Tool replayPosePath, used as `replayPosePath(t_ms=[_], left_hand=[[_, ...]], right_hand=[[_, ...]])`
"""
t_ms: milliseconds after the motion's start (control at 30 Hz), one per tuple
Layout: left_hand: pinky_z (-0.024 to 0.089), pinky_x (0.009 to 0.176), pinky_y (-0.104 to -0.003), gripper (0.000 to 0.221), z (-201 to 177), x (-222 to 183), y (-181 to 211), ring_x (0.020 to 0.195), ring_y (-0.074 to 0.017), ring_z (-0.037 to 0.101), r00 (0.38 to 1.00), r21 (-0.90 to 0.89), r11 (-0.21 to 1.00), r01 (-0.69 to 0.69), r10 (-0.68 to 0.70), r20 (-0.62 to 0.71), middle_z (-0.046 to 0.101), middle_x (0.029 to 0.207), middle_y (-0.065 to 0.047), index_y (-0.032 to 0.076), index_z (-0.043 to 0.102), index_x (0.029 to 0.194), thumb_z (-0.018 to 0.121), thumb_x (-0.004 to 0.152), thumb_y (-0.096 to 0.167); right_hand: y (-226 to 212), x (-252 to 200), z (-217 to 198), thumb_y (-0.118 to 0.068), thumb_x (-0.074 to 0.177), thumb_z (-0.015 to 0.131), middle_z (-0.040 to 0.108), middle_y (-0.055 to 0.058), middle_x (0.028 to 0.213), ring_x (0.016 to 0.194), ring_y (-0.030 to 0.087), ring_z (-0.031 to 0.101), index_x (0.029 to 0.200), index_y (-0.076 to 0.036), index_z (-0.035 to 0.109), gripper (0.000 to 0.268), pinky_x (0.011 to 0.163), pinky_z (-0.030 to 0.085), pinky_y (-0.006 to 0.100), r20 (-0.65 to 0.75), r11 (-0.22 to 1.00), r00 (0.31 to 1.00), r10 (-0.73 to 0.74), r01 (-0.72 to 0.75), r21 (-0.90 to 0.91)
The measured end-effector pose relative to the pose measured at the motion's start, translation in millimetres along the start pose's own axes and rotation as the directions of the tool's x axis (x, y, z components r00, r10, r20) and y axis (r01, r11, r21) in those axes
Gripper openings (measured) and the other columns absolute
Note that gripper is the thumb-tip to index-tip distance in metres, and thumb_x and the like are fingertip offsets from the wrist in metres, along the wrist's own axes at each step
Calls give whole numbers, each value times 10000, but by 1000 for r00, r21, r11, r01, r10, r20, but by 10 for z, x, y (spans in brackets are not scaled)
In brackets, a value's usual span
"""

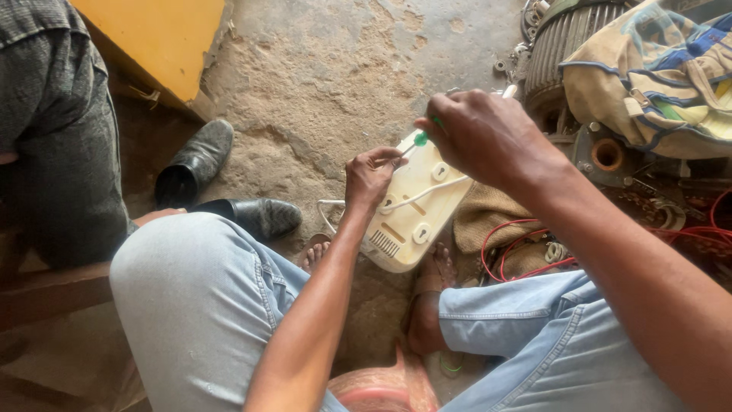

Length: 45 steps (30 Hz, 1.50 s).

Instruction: The person sits on the floor and uses a green-handled screwdriver to remove screws from the back of a white plastic appliance. They manipulate the casing and continue unscrewing multiple fasteners to disassemble the device.

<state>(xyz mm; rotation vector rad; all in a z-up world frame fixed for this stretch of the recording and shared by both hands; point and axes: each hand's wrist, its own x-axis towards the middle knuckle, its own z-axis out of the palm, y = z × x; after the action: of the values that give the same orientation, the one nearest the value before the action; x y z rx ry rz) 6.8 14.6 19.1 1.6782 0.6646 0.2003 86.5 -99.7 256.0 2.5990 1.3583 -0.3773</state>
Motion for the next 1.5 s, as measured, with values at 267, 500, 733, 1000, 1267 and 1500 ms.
replayPosePath(t_ms=[267,500,733,1000,1267,1500], left_hand=[[653,753,-333,146,-55,-1,17,974,-186,785,995,21,997,-76,75,65,797,1051,-2,237,786,1033,681,933,217],[643,726,-403,129,1,2,14,963,-217,798,997,95,992,-80,78,29,813,1019,-43,156,743,921,773,882,275],[656,735,-409,137,30,14,-33,978,-243,775,953,102,948,-301,303,1,787,1016,-81,160,753,1003,713,924,264],[645,664,-363,239,71,15,14,892,-258,771,980,161,968,-193,198,-15,774,1013,-110,114,698,960,794,856,307],[645,811,-396,187,75,19,7,1041,-241,766,975,185,961,-207,217,-37,789,1084,-87,126,694,941,772,892,289],[620,813,-460,259,74,62,-70,1035,-281,717,887,180,881,-438,456,-73,746,1089,-126,94,687,983,824,832,253]], right_hand=[[-9,68,134,-6,873,602,680,143,1070,769,222,685,1075,-52,659,215,618,617,283,-463,885,765,-448,452,-109],[-85,45,21,-316,1134,496,727,147,957,628,192,685,1123,-27,619,315,514,579,318,72,998,997,-28,32,-53],[-32,16,63,65,788,583,662,116,983,782,218,676,1024,-36,639,262,671,621,293,-557,865,678,-479,471,-170],[-51,53,104,-129,1043,572,666,156,1005,759,194,667,1187,32,622,221,631,600,290,-91,987,986,-141,132,-96],[-8,96,165,-301,999,627,653,205,1046,722,231,633,1194,42,615,394,586,601,307,-125,991,983,-134,135,0],[20,145,221,-10,892,596,653,106,954,724,175,634,1055,-26,629,168,619,601,267,-324,922,864,-386,363,-133]])
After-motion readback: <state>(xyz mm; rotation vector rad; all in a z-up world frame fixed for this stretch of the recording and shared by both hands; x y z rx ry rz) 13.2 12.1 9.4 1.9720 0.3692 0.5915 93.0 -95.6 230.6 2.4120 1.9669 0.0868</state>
